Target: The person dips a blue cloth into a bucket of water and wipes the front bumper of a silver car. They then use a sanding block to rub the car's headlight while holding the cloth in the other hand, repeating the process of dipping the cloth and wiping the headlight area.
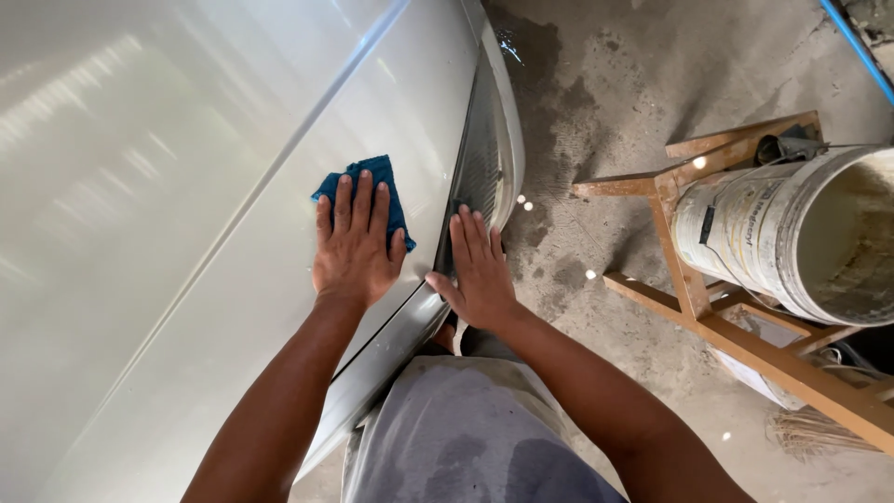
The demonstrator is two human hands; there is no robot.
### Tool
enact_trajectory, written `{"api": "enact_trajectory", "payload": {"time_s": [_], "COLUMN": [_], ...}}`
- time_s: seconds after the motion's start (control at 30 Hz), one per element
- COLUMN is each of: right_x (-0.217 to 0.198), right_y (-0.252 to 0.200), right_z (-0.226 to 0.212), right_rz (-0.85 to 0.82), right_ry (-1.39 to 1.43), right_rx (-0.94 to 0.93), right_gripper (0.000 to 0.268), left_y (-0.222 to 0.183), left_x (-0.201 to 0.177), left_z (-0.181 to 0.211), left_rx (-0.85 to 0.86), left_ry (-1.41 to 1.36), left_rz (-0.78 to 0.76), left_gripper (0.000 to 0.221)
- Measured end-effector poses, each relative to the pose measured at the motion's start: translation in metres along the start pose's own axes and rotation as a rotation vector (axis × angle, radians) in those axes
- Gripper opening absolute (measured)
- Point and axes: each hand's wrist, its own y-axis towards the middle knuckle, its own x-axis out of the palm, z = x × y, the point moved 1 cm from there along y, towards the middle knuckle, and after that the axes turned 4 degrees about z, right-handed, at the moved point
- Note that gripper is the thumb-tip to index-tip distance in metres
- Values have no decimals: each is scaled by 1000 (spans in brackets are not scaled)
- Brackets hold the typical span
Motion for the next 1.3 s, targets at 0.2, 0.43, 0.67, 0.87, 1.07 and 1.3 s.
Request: {"api": "enact_trajectory", "payload": {"time_s": [0.2,0.43,0.67,0.87,1.07,1.3], "right_x": [11,16,23,10,15,17], "right_y": [83,58,-10,67,19,-5], "right_z": [51,30,5,55,20,13], "right_rz": [75,87,-18,34,62,-22], "right_ry": [22,27,71,111,133,80], "right_rx": [268,333,96,349,253,130], "right_gripper": [105,109,103,108,106,102], "left_y": [-2,-1,-1,-1,-2,-3], "left_x": [1,-6,1,-1,-2,2], "left_z": [1,2,-1,0,0,-1], "left_rx": [9,10,0,-10,-6,8], "left_ry": [9,14,44,30,12,6], "left_rz": [-9,-1,-1,4,22,38], "left_gripper": [72,71,72,71,72,72]}}
